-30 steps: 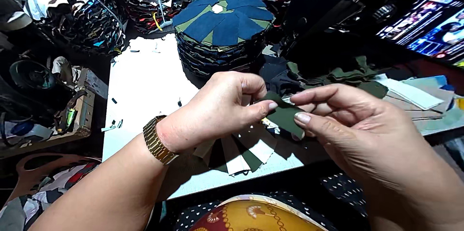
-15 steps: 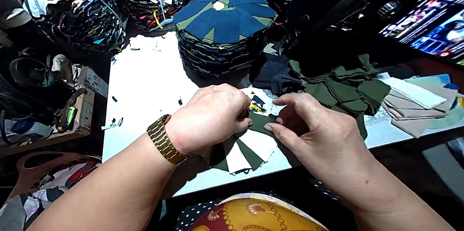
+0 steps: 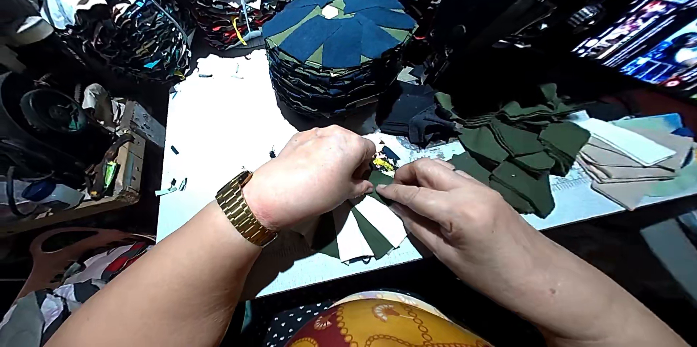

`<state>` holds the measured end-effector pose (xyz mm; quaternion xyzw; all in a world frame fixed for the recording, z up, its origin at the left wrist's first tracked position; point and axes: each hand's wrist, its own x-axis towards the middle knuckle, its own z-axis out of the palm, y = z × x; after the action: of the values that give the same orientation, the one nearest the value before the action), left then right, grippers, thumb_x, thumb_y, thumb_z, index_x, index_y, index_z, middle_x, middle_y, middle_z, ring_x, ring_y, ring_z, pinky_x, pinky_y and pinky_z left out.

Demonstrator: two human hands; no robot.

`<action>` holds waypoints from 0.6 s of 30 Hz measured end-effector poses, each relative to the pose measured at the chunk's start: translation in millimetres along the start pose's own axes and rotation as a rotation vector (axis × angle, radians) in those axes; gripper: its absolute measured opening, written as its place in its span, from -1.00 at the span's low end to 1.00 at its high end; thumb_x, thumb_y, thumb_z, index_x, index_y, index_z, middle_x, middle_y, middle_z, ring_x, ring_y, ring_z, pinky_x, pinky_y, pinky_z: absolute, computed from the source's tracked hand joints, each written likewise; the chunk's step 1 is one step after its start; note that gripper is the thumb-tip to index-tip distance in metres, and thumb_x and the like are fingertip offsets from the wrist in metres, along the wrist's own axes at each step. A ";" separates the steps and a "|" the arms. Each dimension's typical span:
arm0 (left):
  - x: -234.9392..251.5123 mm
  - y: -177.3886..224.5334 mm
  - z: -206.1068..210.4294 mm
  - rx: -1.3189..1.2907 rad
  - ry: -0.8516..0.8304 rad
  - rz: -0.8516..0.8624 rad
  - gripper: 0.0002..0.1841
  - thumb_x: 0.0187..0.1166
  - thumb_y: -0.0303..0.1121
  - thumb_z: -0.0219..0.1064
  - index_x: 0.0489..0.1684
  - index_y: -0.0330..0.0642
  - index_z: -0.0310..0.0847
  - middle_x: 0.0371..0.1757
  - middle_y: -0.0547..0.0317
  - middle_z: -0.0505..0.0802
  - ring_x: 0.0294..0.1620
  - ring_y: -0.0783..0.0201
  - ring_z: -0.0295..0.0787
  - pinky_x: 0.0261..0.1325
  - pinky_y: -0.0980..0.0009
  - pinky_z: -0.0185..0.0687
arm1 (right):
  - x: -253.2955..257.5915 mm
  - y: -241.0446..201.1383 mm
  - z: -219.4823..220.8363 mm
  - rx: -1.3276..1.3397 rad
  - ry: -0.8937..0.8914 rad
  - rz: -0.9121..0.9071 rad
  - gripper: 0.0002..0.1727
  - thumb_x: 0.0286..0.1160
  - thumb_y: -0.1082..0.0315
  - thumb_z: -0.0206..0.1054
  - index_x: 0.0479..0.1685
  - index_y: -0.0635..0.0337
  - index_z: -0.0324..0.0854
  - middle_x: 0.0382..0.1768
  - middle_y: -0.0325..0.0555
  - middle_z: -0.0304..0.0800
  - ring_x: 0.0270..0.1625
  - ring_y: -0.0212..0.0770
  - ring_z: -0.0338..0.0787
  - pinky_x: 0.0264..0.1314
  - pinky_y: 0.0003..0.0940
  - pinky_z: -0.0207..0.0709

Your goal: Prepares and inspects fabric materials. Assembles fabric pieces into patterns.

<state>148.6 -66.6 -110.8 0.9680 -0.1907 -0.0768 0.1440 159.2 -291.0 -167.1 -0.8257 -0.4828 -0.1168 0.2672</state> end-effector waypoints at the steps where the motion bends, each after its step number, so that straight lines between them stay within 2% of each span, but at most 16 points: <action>1: -0.7 0.3 -2.6 -0.014 -0.012 -0.008 -0.81 0.51 -0.08 0.52 -0.32 0.06 0.73 -0.48 0.44 0.74 -0.43 0.42 0.65 -0.33 0.28 0.56 | -0.2 -3.5 0.2 -0.005 -0.018 0.003 -0.68 0.45 0.35 0.25 0.02 0.07 0.90 -0.17 -0.22 0.67 -0.15 -0.28 0.67 -0.22 -0.43 0.59; 3: 0.0 -2.5 -5.7 -0.131 0.009 0.013 -0.83 0.53 -0.13 0.51 -0.31 0.04 0.73 -0.45 0.43 0.77 -0.42 0.46 0.67 -0.31 0.34 0.60 | -0.3 -10.8 2.0 0.001 -0.035 0.006 -0.70 0.48 0.30 0.24 -0.03 0.07 0.89 -0.23 -0.25 0.60 -0.22 -0.31 0.63 -0.29 -0.46 0.55; 5: 3.1 -6.8 -3.0 -0.452 0.067 0.084 -0.87 0.62 -0.27 0.41 -0.28 -0.09 0.70 -0.44 0.35 0.74 -0.45 0.51 0.62 -0.37 0.50 0.52 | -2.0 -13.7 4.1 0.039 -0.036 0.022 -0.72 0.54 0.23 0.22 -0.09 0.04 0.87 -0.23 -0.29 0.57 -0.24 -0.39 0.60 -0.30 -0.52 0.51; 7: 4.9 -3.4 -1.5 -0.966 0.032 0.091 -0.84 0.77 -0.41 0.15 0.01 -0.29 0.60 -0.37 0.20 0.73 -0.49 0.50 0.58 -0.44 0.63 0.48 | -3.6 -8.3 2.4 0.140 0.006 0.055 -0.72 0.57 0.19 0.23 -0.07 0.00 0.87 -0.21 -0.37 0.59 -0.23 -0.52 0.60 -0.28 -0.64 0.53; 8: 4.0 1.7 -1.9 -1.239 -0.015 0.035 -0.76 0.85 -0.41 -0.01 0.22 -0.31 0.50 -0.34 0.15 0.73 -0.52 0.49 0.55 -0.49 0.65 0.45 | -3.5 -4.2 -0.9 0.201 0.051 0.083 -0.73 0.58 0.20 0.25 -0.05 0.01 0.88 -0.19 -0.40 0.63 -0.20 -0.57 0.63 -0.25 -0.69 0.58; 9: 4.1 5.9 -2.5 -1.481 -0.066 -0.036 -0.67 0.87 -0.35 -0.15 0.38 -0.24 0.42 -0.28 0.10 0.75 -0.51 0.46 0.60 -0.47 0.62 0.52 | -3.2 -0.7 -5.8 0.243 0.109 0.126 -0.75 0.58 0.23 0.27 -0.08 0.02 0.88 -0.18 -0.41 0.68 -0.18 -0.60 0.67 -0.21 -0.69 0.62; 10: 4.4 8.9 -2.6 -1.683 -0.100 -0.104 -0.61 0.87 -0.28 -0.21 0.47 -0.19 0.39 -0.20 0.02 0.80 -0.44 0.38 0.71 -0.39 0.55 0.63 | -3.0 2.2 -11.6 0.253 0.173 0.178 -0.78 0.56 0.25 0.27 -0.14 0.02 0.85 -0.17 -0.41 0.72 -0.17 -0.60 0.69 -0.18 -0.67 0.65; 12: 3.5 14.9 -2.4 -1.972 -0.140 -0.183 -0.55 0.85 -0.28 -0.22 0.61 -0.18 0.31 0.04 -0.17 0.82 -0.14 0.15 0.86 -0.02 0.33 0.79 | -3.6 6.1 -23.8 0.240 0.304 0.265 -0.80 0.55 0.29 0.28 -0.13 0.06 0.84 -0.15 -0.38 0.76 -0.17 -0.57 0.72 -0.17 -0.65 0.66; 13: 2.7 16.3 -0.4 -2.072 -0.159 -0.173 -0.51 0.84 -0.31 -0.23 0.72 -0.16 0.20 0.24 -0.27 0.76 0.08 0.03 0.86 0.19 0.23 0.75 | -3.9 7.1 -28.9 0.233 0.365 0.287 -0.80 0.56 0.30 0.29 -0.10 0.09 0.83 -0.15 -0.36 0.77 -0.17 -0.55 0.72 -0.16 -0.65 0.65; 15: 0.2 22.1 4.0 -2.146 -0.140 -0.177 -0.43 0.78 -0.42 -0.20 0.83 -0.07 0.09 0.46 -0.32 0.66 0.29 -0.07 0.80 0.35 0.15 0.68 | -3.9 5.7 -34.4 0.218 0.452 0.288 -0.79 0.57 0.30 0.30 -0.05 0.14 0.82 -0.14 -0.32 0.74 -0.17 -0.53 0.70 -0.18 -0.66 0.63; 16: -0.1 24.8 4.6 -2.154 -0.137 -0.196 -0.39 0.73 -0.49 -0.18 0.85 -0.04 0.05 0.50 -0.31 0.64 0.32 -0.07 0.78 0.37 0.15 0.68 | -3.2 2.6 -35.1 0.205 0.469 0.270 -0.79 0.57 0.29 0.31 -0.04 0.16 0.81 -0.12 -0.31 0.72 -0.15 -0.53 0.70 -0.15 -0.66 0.63; 18: -0.5 30.9 4.9 -2.119 -0.116 -0.269 -0.33 0.65 -0.58 -0.08 0.84 0.02 0.08 0.43 -0.21 0.69 0.18 0.07 0.85 0.24 0.24 0.74 | 0.3 -4.5 -32.3 0.175 0.460 0.216 -0.77 0.55 0.26 0.36 0.03 0.13 0.81 -0.06 -0.27 0.69 -0.07 -0.51 0.68 -0.06 -0.62 0.64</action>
<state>136.5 -95.0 -105.9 0.3576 0.0749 -0.2645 0.8925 157.6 -306.9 -138.6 -0.7980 -0.3267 -0.2297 0.4513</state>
